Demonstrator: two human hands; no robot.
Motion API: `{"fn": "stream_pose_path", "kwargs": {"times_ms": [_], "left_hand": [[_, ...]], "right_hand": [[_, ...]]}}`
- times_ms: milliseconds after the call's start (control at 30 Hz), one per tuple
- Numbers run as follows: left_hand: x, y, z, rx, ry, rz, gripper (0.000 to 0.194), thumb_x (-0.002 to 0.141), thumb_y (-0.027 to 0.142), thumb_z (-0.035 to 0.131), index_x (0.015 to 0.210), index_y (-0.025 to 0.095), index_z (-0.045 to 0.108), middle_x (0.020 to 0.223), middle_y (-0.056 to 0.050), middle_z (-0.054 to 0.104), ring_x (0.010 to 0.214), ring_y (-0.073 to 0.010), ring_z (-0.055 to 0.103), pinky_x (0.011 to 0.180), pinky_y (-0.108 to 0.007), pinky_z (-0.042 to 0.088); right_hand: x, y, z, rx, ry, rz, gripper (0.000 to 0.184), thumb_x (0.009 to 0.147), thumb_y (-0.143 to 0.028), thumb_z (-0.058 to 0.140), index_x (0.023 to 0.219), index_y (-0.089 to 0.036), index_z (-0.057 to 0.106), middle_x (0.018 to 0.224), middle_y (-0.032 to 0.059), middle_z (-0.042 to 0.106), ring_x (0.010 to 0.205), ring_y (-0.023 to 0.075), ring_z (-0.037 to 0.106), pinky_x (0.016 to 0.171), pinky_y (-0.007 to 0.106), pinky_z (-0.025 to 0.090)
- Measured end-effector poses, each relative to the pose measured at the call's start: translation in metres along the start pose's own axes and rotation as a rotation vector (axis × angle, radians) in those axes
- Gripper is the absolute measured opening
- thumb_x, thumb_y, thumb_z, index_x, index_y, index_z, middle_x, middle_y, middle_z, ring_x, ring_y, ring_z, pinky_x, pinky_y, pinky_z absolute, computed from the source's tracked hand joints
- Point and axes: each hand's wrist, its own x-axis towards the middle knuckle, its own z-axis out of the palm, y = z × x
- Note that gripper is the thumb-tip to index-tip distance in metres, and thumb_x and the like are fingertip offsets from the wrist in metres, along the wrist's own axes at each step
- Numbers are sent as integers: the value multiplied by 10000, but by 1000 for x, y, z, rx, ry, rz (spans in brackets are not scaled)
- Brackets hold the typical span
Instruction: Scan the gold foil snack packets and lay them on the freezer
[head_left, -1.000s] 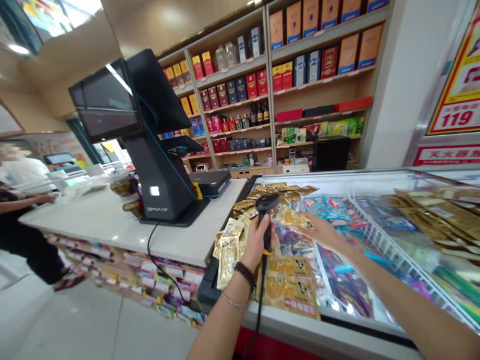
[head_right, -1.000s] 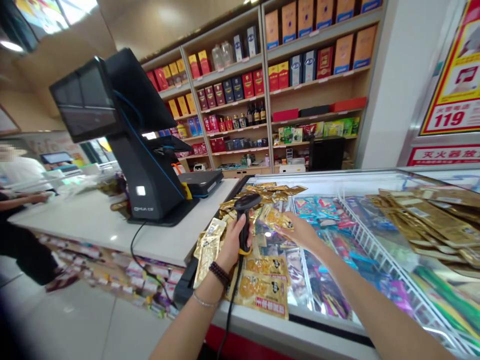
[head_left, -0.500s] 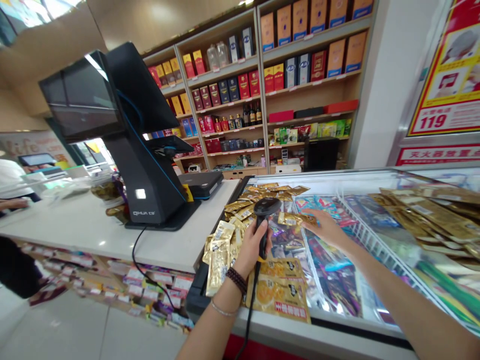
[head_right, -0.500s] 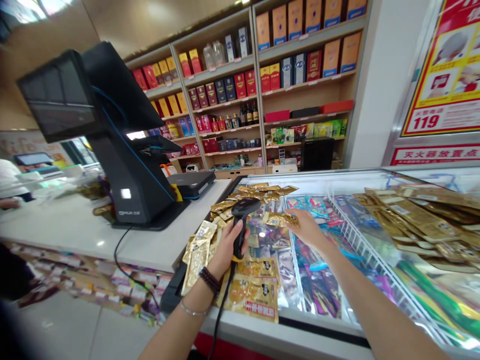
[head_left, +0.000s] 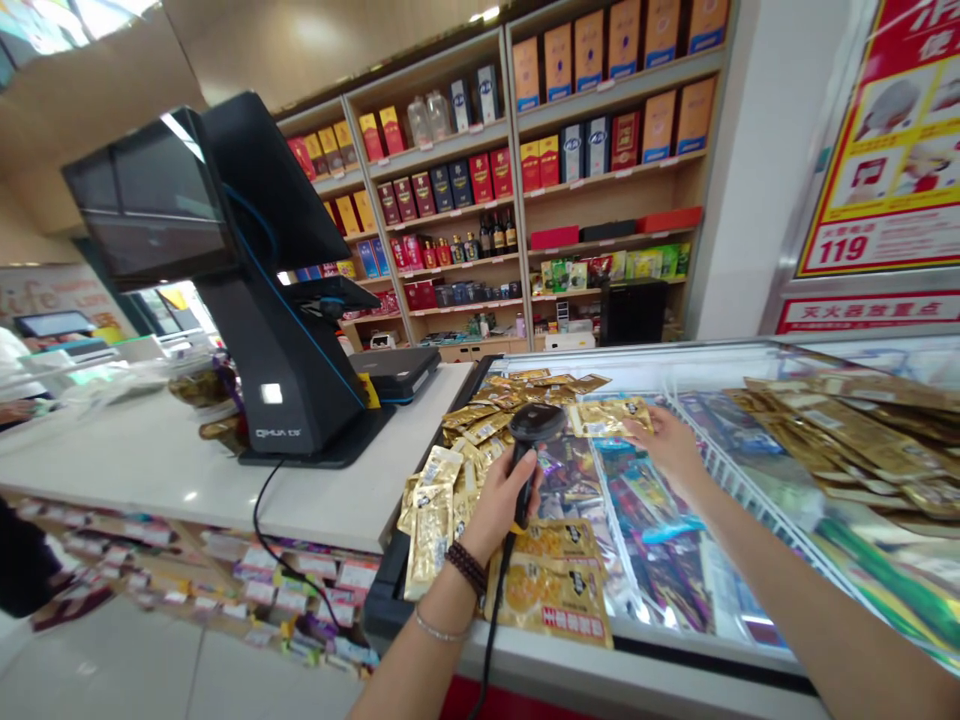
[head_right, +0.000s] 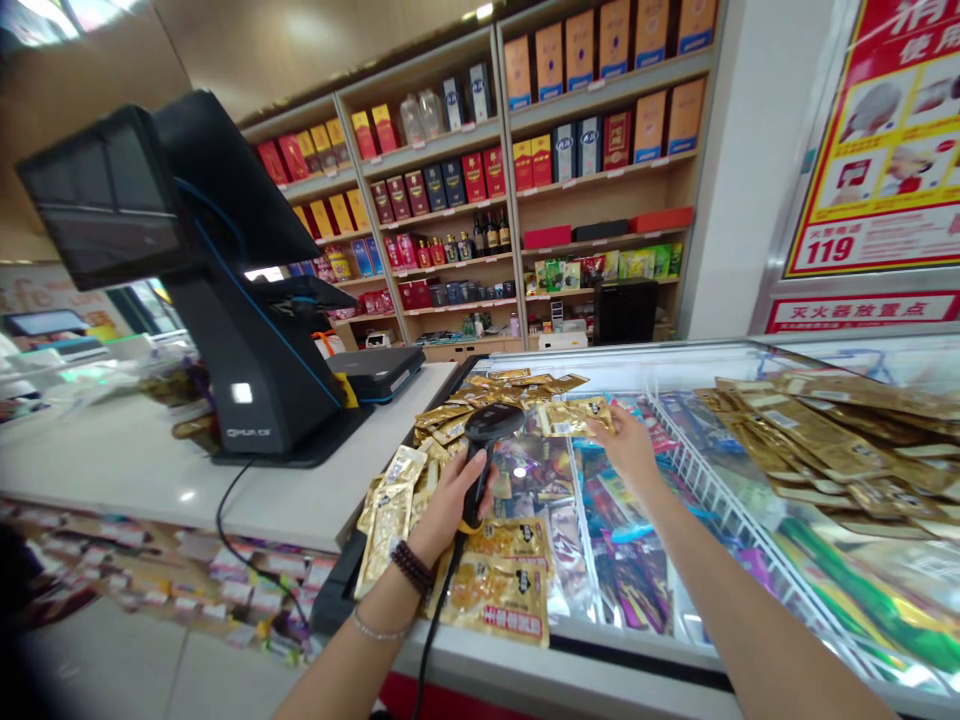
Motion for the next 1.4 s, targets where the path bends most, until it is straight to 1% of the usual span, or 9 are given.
{"fn": "stream_pose_path", "kwargs": {"times_ms": [100, 233, 367, 467, 933, 1033, 1133, 1267, 1400], "left_hand": [[-2, 1, 1, -6, -23, 12, 745, 786, 892, 858, 1000, 198, 693, 747, 42, 629, 432, -74, 497, 427, -226, 330], [-4, 2, 3, -8, -41, 25, 716, 793, 875, 871, 967, 204, 692, 730, 35, 622, 431, -78, 494, 430, -235, 325], [-3, 1, 3, 2, -52, 19, 724, 798, 890, 855, 962, 211, 665, 727, 44, 621, 429, -72, 488, 425, -228, 342], [-3, 0, 3, 3, -70, 18, 737, 794, 903, 849, 952, 215, 635, 723, 58, 612, 427, -65, 481, 420, -217, 348], [-4, 3, 3, -22, -102, 14, 758, 791, 909, 849, 966, 212, 610, 738, 61, 604, 428, -64, 489, 417, -217, 337], [-4, 2, 2, -15, -92, 11, 757, 793, 906, 847, 965, 207, 609, 741, 55, 605, 429, -64, 492, 421, -216, 336], [-3, 2, 3, -10, -73, 2, 757, 795, 897, 848, 997, 198, 636, 746, 53, 610, 429, -62, 489, 429, -217, 339], [-4, 4, 5, 16, -29, 0, 723, 793, 878, 855, 953, 201, 659, 727, 43, 633, 424, -65, 478, 429, -219, 341], [-5, 3, 3, 63, -2, -25, 730, 779, 895, 863, 835, 200, 647, 681, 22, 647, 423, -71, 460, 434, -224, 341]], "right_hand": [[-4, -5, 5, 146, 13, 79, 582, 564, -582, 1049, 958, -298, 728, 903, 48, 839, 976, 392, 848, 1010, 679, 710], [-5, -4, 14, 254, 68, 28, 655, 623, -633, 1046, 1072, -306, 698, 1037, 89, 845, 1160, 432, 831, 982, 674, 729], [-4, -1, 23, 324, 105, -10, 836, 501, -762, 1079, 1069, -296, 679, 1026, 53, 841, 1115, 380, 855, 1033, 627, 725], [-3, 1, 25, 345, 106, -16, 899, 441, -820, 1080, 1056, -294, 688, 972, 26, 845, 1074, 348, 868, 1063, 603, 715], [-3, 7, 24, 327, 78, -77, 790, 574, -804, 1041, 1090, -300, 718, 1080, 66, 862, 1214, 409, 835, 1048, 669, 701], [-3, 8, 26, 327, 108, -62, 823, 546, -812, 1037, 1086, -286, 708, 1082, 67, 847, 1160, 383, 840, 1006, 621, 728], [-4, 9, 23, 272, 176, -54, 756, 574, -767, 1017, 1051, -275, 699, 1070, 58, 814, 1076, 333, 831, 928, 535, 749], [-5, 3, 7, 121, 246, -3, 610, 611, -716, 949, 942, -256, 723, 930, 53, 791, 946, 316, 803, 853, 500, 723], [5, -10, -23, 15, 324, -3, 516, 625, -712, 882, 802, -259, 709, 754, 46, 767, 833, 324, 764, 766, 452, 652]]}}
